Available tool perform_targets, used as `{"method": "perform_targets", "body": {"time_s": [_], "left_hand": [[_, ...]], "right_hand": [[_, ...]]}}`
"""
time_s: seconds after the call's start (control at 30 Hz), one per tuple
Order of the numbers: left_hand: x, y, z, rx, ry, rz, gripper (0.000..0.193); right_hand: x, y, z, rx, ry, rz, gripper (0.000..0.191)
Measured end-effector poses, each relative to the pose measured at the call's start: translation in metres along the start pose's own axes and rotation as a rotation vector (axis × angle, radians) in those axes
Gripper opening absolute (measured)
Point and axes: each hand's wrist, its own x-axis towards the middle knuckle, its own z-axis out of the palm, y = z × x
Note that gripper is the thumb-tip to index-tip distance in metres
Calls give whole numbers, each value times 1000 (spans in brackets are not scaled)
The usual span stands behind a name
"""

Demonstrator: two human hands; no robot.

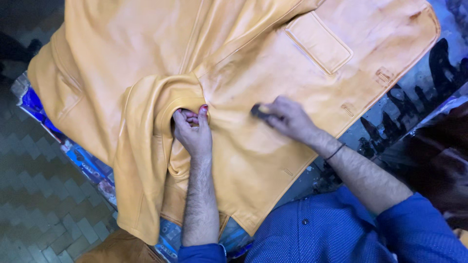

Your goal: The person uses a small black sponge to wipe and rub the surface of a tan leather jacket laid on a table. They repeatedly dip the sponge into a dark liquid and continue cleaning different areas of the jacket, including the pocket and seams.

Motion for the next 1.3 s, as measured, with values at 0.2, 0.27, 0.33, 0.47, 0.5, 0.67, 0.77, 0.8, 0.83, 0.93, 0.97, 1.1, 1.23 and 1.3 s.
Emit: {"method": "perform_targets", "body": {"time_s": [0.2,0.27,0.33,0.47,0.5,0.67,0.77,0.8,0.83,0.93,0.97,1.1,1.23,1.3], "left_hand": [[-2,-1,0,-34,0,-38,43],[-3,-2,0,-9,7,-4,44],[-4,-4,0,20,21,21,46],[-4,-7,0,24,22,55,46],[-4,-7,0,11,15,30,46],[-2,-8,1,-65,9,-18,47],[-1,-8,0,48,8,-5,44],[-1,-8,-1,13,5,-3,44],[-1,-8,-1,-20,2,-3,45],[-1,-8,-3,-34,4,28,43],[-1,-8,-4,-27,-1,41,42],[-3,-8,-8,-97,-5,9,47],[-3,-7,-11,-22,-14,38,44],[-2,-7,-10,13,-8,17,44]], "right_hand": [[-26,-6,-5,-59,-44,-23,50],[-16,-4,2,-25,-41,-94,47],[1,-1,11,-143,199,69,43],[36,1,30,-74,-164,-358,42],[45,3,30,-121,-50,-256,44],[67,9,33,-264,100,-152,52],[62,11,31,-130,-215,-398,47],[58,11,28,-182,-109,-244,46],[53,11,25,-231,-4,-88,45],[31,10,13,-243,-179,-198,48],[22,9,9,-224,-317,-324,50],[-16,8,-17,-328,-99,-8,52],[-38,5,-34,-336,-109,-19,56],[-35,4,-35,-345,26,93,54]]}}
